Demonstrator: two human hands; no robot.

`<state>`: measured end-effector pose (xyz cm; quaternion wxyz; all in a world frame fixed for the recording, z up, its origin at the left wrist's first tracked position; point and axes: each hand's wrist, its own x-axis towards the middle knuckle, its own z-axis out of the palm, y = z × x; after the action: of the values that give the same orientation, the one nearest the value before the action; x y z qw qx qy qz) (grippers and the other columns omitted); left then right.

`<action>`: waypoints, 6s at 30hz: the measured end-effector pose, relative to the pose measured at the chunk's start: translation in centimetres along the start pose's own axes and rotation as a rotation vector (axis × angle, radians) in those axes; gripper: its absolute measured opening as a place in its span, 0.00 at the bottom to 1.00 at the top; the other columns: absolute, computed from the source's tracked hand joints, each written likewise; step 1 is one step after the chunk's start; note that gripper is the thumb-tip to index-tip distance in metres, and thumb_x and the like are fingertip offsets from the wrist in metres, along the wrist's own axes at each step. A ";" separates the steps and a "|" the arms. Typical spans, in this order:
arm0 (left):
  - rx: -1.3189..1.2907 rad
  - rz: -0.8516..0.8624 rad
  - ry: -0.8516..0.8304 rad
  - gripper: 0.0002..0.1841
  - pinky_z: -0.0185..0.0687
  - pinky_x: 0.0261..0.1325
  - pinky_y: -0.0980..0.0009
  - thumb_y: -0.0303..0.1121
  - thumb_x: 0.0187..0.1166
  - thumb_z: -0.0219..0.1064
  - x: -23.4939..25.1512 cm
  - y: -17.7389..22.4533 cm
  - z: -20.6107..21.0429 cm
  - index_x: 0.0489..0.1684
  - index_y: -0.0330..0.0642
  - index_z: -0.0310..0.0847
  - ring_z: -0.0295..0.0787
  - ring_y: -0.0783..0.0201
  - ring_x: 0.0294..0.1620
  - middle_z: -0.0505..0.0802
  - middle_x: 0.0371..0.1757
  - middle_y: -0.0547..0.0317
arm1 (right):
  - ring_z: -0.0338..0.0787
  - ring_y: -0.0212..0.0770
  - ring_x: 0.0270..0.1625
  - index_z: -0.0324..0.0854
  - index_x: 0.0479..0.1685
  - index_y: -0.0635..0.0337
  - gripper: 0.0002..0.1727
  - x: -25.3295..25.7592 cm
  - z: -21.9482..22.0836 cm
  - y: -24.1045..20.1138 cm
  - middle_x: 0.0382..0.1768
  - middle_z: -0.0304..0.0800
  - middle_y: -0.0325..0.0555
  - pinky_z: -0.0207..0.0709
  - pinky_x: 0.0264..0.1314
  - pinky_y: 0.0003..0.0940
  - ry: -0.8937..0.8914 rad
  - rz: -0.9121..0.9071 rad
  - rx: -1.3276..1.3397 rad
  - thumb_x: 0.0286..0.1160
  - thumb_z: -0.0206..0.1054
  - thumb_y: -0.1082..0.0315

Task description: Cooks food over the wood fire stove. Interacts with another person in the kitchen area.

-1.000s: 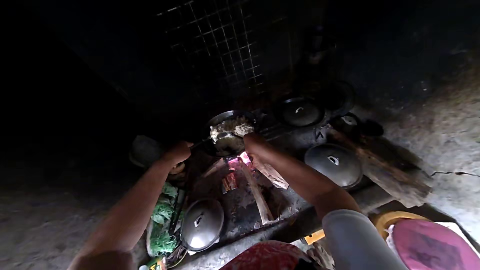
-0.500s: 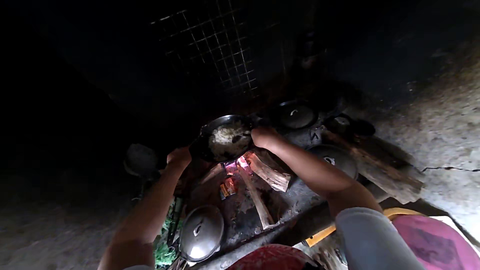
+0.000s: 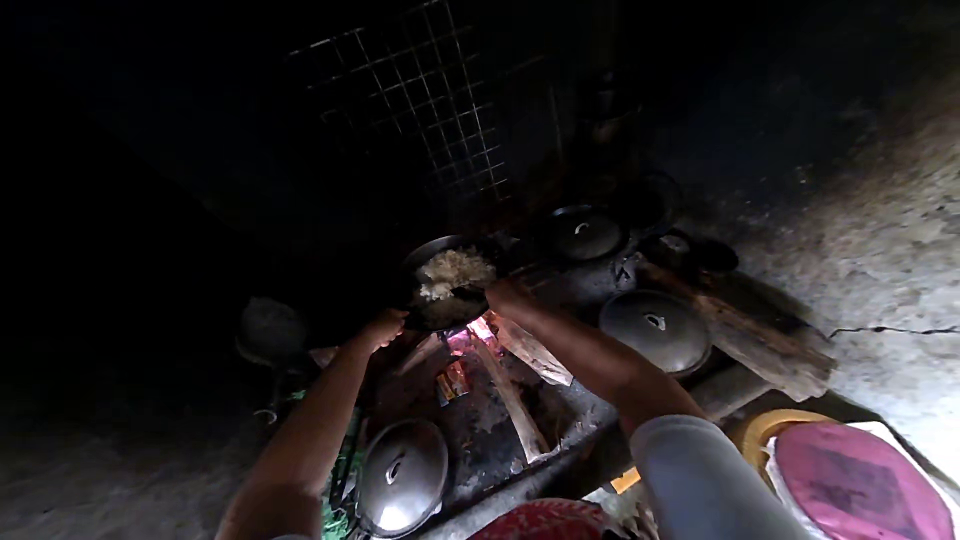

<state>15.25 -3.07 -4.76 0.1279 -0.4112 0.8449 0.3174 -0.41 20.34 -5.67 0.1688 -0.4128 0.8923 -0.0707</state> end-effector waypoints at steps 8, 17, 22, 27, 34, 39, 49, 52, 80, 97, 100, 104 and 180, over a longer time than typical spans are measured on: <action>0.312 0.197 0.200 0.23 0.76 0.70 0.32 0.28 0.86 0.61 -4.0 -0.3 -3.9 0.80 0.48 0.79 0.84 0.36 0.70 0.88 0.70 0.37 | 0.86 0.68 0.69 0.85 0.59 0.68 0.15 -1.8 -2.9 -1.9 0.65 0.86 0.66 0.78 0.63 0.74 -0.003 0.008 0.032 0.78 0.67 0.69; 0.733 0.130 0.428 0.33 0.85 0.51 0.31 0.28 0.80 0.64 -6.3 4.2 -0.9 0.89 0.56 0.66 0.90 0.29 0.58 0.90 0.63 0.32 | 0.87 0.68 0.66 0.85 0.57 0.70 0.16 -2.9 -5.3 -3.3 0.63 0.87 0.67 0.79 0.61 0.73 0.070 0.084 -0.010 0.76 0.68 0.68; 0.701 0.221 0.475 0.33 0.84 0.53 0.29 0.29 0.80 0.66 -3.8 4.9 -1.4 0.88 0.59 0.69 0.88 0.28 0.61 0.85 0.71 0.32 | 0.87 0.67 0.67 0.85 0.58 0.68 0.16 -4.5 -4.4 -2.4 0.64 0.88 0.65 0.80 0.62 0.72 0.018 0.143 -0.029 0.77 0.68 0.68; 0.696 0.346 0.429 0.32 0.82 0.56 0.29 0.41 0.80 0.68 -1.0 6.5 2.2 0.88 0.69 0.68 0.87 0.30 0.64 0.84 0.74 0.36 | 0.87 0.67 0.66 0.86 0.57 0.68 0.16 -6.6 -0.9 -2.3 0.62 0.88 0.66 0.80 0.62 0.70 0.007 0.116 -0.055 0.85 0.63 0.64; 0.803 0.464 0.338 0.30 0.83 0.59 0.34 0.30 0.83 0.65 0.1 4.5 3.8 0.88 0.52 0.69 0.87 0.34 0.65 0.84 0.76 0.41 | 0.86 0.67 0.69 0.83 0.66 0.65 0.17 -6.8 1.1 -2.8 0.67 0.86 0.65 0.80 0.63 0.70 0.005 0.133 -0.040 0.88 0.57 0.67; 0.909 0.394 0.348 0.33 0.85 0.53 0.34 0.28 0.80 0.68 -1.7 2.9 0.6 0.88 0.59 0.68 0.90 0.34 0.59 0.85 0.76 0.44 | 0.85 0.69 0.69 0.83 0.67 0.63 0.17 -6.2 0.4 -1.2 0.69 0.85 0.65 0.80 0.61 0.73 -0.026 0.176 -0.043 0.87 0.58 0.69; 0.403 0.261 0.346 0.22 0.71 0.72 0.27 0.30 0.88 0.60 0.5 2.1 -6.0 0.81 0.52 0.78 0.81 0.32 0.74 0.88 0.71 0.37 | 0.83 0.70 0.71 0.81 0.68 0.67 0.20 -7.1 -0.9 1.8 0.68 0.84 0.68 0.77 0.65 0.73 -0.007 0.061 0.013 0.91 0.53 0.64; 0.286 0.182 0.321 0.20 0.69 0.77 0.30 0.31 0.86 0.63 4.6 3.0 -4.3 0.76 0.44 0.81 0.80 0.34 0.76 0.86 0.72 0.35 | 0.80 0.71 0.75 0.76 0.74 0.71 0.22 -7.0 -1.5 2.0 0.74 0.79 0.71 0.75 0.69 0.73 -0.054 0.057 0.002 0.91 0.52 0.67; 0.292 0.044 0.431 0.20 0.77 0.64 0.27 0.42 0.89 0.58 -4.0 6.1 5.8 0.76 0.61 0.83 0.87 0.35 0.67 0.91 0.67 0.42 | 0.91 0.66 0.59 0.86 0.59 0.63 0.14 -8.6 -9.9 7.8 0.55 0.91 0.64 0.82 0.54 0.70 0.063 -0.018 -0.085 0.82 0.61 0.69; 0.822 0.048 0.136 0.21 0.83 0.59 0.34 0.27 0.84 0.60 -6.7 12.4 12.1 0.75 0.34 0.76 0.85 0.33 0.67 0.84 0.72 0.36 | 0.88 0.63 0.67 0.86 0.63 0.62 0.17 -0.3 -8.2 7.1 0.63 0.89 0.62 0.82 0.62 0.67 0.090 -0.007 0.021 0.84 0.58 0.67; 0.749 0.001 0.164 0.27 0.84 0.58 0.33 0.26 0.78 0.67 -4.3 14.0 12.2 0.79 0.35 0.74 0.83 0.31 0.68 0.81 0.76 0.36 | 0.88 0.64 0.68 0.83 0.71 0.59 0.20 -0.2 -7.5 7.4 0.65 0.89 0.61 0.81 0.64 0.68 0.096 0.014 0.064 0.88 0.56 0.62; 0.589 -0.026 0.260 0.27 0.84 0.55 0.33 0.27 0.77 0.70 -2.8 13.5 11.5 0.78 0.43 0.76 0.87 0.32 0.64 0.86 0.69 0.35 | 0.89 0.62 0.67 0.83 0.73 0.54 0.20 -1.2 -5.4 8.2 0.64 0.90 0.59 0.81 0.64 0.67 0.145 0.050 0.122 0.90 0.56 0.60; 0.250 0.054 0.146 0.15 0.77 0.70 0.40 0.27 0.85 0.63 5.7 1.5 -1.8 0.66 0.37 0.86 0.87 0.42 0.62 0.91 0.59 0.37 | 0.87 0.68 0.68 0.76 0.75 0.67 0.23 -2.9 -3.6 5.8 0.66 0.85 0.67 0.80 0.64 0.67 -0.054 -0.079 -0.112 0.91 0.52 0.63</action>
<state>10.55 -7.05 -5.46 0.1075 -0.3911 0.8957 0.1825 -4.09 26.27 -3.19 0.1667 -0.4580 0.8730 -0.0159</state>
